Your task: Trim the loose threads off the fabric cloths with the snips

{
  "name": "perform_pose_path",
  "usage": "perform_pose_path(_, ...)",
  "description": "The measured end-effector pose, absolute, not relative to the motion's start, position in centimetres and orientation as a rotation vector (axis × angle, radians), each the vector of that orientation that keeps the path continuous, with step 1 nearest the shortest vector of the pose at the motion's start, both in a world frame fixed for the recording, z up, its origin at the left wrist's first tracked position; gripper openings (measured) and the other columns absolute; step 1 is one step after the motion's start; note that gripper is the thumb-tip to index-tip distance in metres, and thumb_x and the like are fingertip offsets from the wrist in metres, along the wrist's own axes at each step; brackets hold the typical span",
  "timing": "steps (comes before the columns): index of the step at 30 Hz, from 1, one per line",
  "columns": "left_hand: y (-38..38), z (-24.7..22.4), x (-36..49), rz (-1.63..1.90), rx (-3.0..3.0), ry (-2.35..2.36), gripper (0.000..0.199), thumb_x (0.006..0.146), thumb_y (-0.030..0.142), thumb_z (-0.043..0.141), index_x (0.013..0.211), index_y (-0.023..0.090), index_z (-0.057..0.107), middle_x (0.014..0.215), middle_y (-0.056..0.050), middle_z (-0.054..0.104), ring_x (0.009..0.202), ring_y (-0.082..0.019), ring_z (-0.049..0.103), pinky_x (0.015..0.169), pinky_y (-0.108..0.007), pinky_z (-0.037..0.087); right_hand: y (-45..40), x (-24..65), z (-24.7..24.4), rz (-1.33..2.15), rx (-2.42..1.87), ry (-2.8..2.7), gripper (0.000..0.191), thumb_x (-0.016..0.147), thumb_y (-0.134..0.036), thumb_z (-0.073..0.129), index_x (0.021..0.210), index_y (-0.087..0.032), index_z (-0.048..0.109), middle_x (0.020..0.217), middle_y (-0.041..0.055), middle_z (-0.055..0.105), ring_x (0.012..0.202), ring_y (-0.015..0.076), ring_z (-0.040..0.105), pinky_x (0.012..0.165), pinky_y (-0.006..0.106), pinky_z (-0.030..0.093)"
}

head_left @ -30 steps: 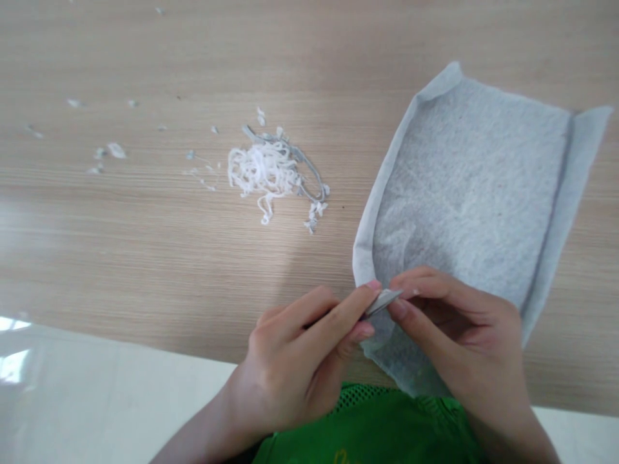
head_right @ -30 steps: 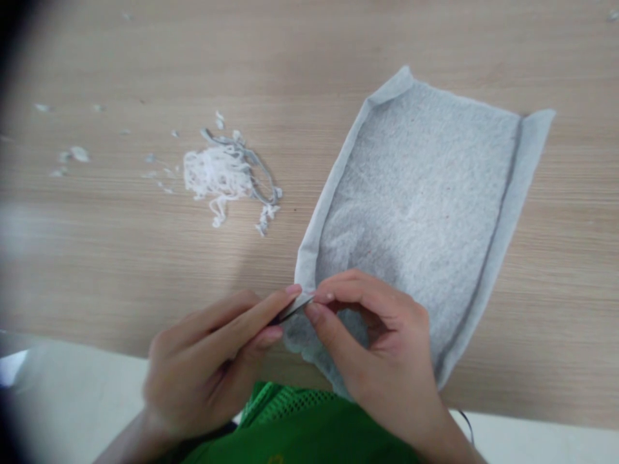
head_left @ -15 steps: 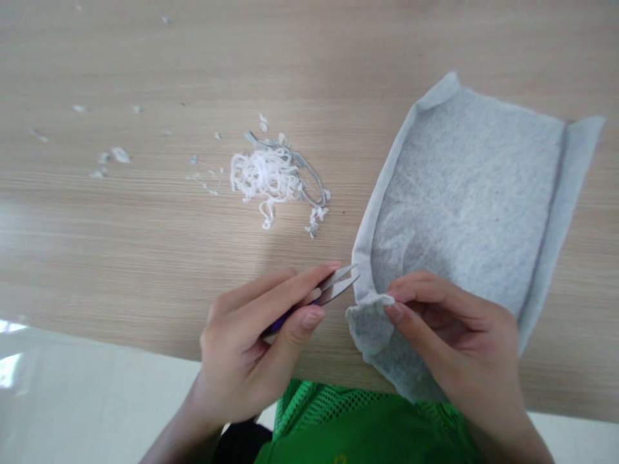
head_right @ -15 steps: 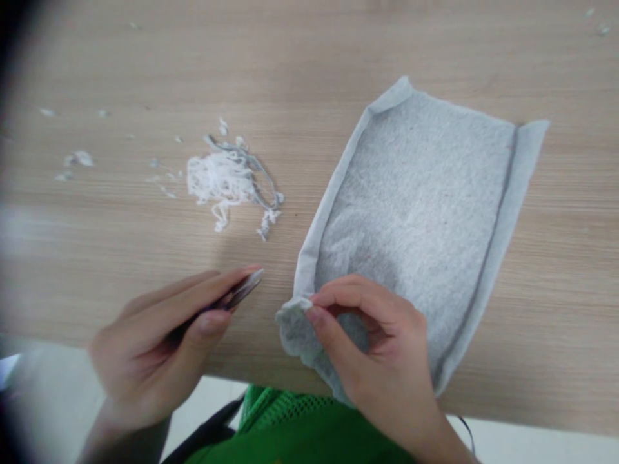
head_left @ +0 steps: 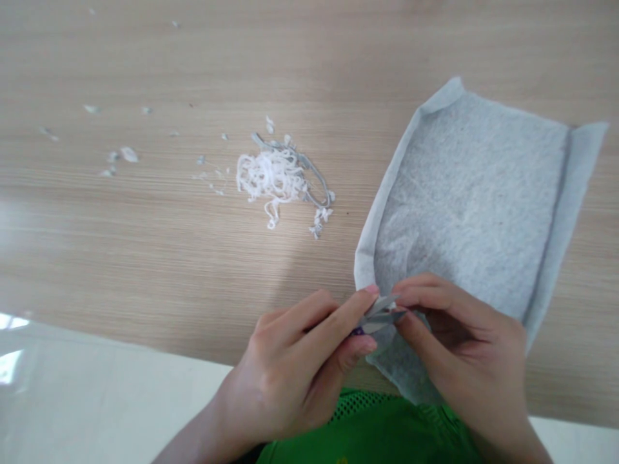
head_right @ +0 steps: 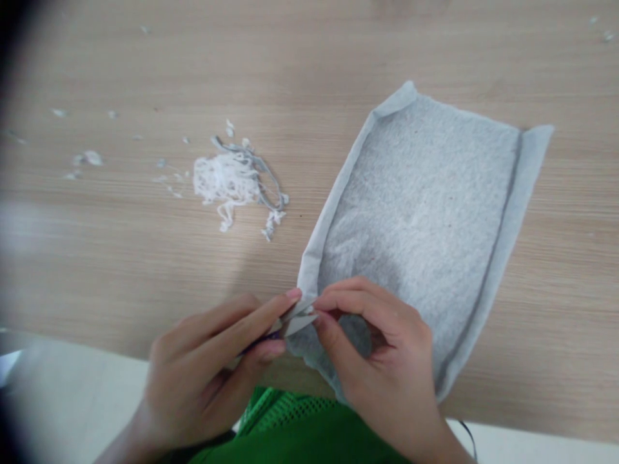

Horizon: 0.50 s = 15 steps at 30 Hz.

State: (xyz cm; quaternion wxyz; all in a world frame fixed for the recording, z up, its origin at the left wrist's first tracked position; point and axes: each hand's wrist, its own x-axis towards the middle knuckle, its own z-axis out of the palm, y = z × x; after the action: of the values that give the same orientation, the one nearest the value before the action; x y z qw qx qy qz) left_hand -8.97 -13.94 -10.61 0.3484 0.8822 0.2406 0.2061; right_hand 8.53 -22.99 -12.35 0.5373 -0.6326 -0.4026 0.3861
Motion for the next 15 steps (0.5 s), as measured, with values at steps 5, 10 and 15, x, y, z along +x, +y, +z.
perform_pose_path(5, -13.93, -10.64, -9.09, 0.533, 2.249, 0.627, 0.036, 0.099, 0.020, 0.058, 0.133, 0.008, 0.059, 0.093, -0.005, 0.066, 0.073, -0.009, 0.062, 0.061, -0.019, 0.048, -23.06, 8.43, -12.39, 0.903, -1.513, -0.972, 0.019, 0.087, -0.008, 0.067, 0.090, -0.026, 0.071, 0.091, -0.0028, 0.070, 0.084, 0.0108, 0.066, 0.074, 0.022, 0.054)
perform_pose_path(10, -13.99, -10.70, -9.11, 0.534, 2.250, 0.641, 0.036, 0.099, 0.020, 0.058, 0.132, 0.008, 0.059, 0.090, -0.004, 0.066, 0.069, -0.009, 0.059, 0.058, -0.020, 0.046, -23.18, 8.55, -12.36, 0.896, -1.521, -0.968, 0.020, 0.087, -0.008, 0.068, 0.092, -0.027, 0.071, 0.090, -0.0029, 0.070, 0.084, 0.0108, 0.066, 0.075, 0.022, 0.054)
perform_pose_path(15, -14.21, -10.82, -8.96, 0.569, 2.276, 0.650, 0.033, 0.099, 0.021, 0.058, 0.130, 0.009, 0.061, 0.089, -0.004, 0.067, 0.068, -0.008, 0.060, 0.057, -0.019, 0.045, -23.14, 8.61, -12.27, 0.912, -1.510, -0.960, 0.020, 0.087, -0.009, 0.067, 0.093, -0.028, 0.071, 0.090, -0.0028, 0.071, 0.084, 0.0109, 0.066, 0.074, 0.022, 0.054)
